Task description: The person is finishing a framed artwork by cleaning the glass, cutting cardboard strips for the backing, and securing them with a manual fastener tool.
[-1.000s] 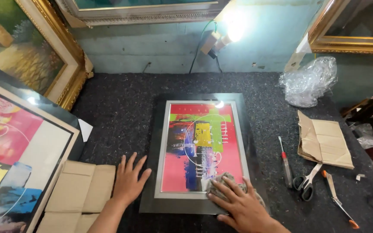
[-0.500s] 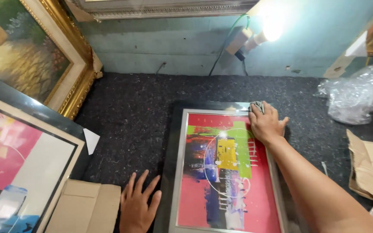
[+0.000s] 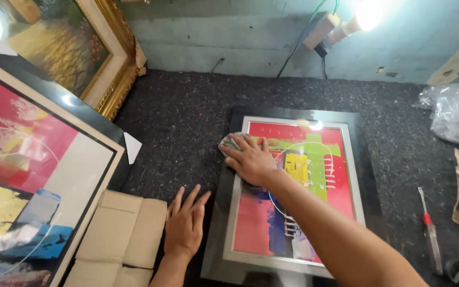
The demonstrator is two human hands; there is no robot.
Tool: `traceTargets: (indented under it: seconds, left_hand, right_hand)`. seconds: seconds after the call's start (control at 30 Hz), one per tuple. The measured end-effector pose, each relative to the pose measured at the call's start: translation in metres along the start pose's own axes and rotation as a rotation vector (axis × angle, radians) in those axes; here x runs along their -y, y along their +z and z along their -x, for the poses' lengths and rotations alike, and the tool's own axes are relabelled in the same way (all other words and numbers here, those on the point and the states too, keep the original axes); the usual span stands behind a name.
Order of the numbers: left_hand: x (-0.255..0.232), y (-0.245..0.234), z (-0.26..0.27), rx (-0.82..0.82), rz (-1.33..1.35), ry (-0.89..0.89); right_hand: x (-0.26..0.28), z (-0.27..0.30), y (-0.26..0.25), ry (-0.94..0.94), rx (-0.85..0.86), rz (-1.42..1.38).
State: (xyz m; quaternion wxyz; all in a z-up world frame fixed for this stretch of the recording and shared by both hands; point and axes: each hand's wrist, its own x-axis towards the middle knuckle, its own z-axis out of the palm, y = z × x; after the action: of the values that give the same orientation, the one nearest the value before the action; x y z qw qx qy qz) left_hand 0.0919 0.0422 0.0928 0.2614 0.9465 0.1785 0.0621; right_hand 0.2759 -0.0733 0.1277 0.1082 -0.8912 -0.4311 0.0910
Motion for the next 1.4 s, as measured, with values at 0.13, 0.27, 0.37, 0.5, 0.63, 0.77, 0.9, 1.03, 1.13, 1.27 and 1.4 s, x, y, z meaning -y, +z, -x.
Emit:
traceTargets:
  seconds: [0.13,0.27,0.37,0.5,0.63,0.77,0.9,1.03,1.13,1.27,1.4]
  left_hand:
    - [0.005,0.003,0.002,-0.087,0.105,0.026]
    - [0.012,0.012,0.002,-0.119,0.002,0.094]
    - [0.004,0.006,0.005,-0.105,-0.094,0.107]
    - [0.002,0.005,0.007,-0.048,-0.125,0.04]
    - [0.004,0.006,0.006,-0.047,-0.16,0.046]
    - [-0.002,0.002,0.011,0.014,-0.296,-0.018]
    - [0.0,0.005,0.011,0.007,-0.319,-0.012]
    - [0.004,0.009,0.01,-0.063,-0.183,0.083]
    - [0.008,0.013,0.008,-0.084,-0.207,0.095]
    - [0.007,0.011,0.012,-0.049,-0.206,0.085]
    - [0.007,0.011,0.009,-0.018,-0.212,0.052]
  right_hand:
    - [0.064,0.084,-0.007,-0.019,0.154,0.02]
    - [0.082,0.159,0.056,-0.249,-0.116,-0.014]
    - [0.084,0.2,0.053,-0.24,-0.256,0.052]
    - [0.03,0.243,0.036,0.195,-0.006,0.055]
    - [-0.048,0.278,0.017,0.714,-0.032,0.098]
    - [-0.081,0.274,0.057,0.889,-0.232,0.143]
    - [0.0,0.234,0.059,0.56,-0.431,0.343]
    - [0.104,0.195,0.057,0.209,-0.129,-0.048]
    - [0.127,0.189,0.082,-0.087,-0.353,-0.074]
    - [0.108,0.215,0.05,-0.066,-0.229,-0.024]
    - [0.059,0.258,0.016,0.395,0.071,-0.017]
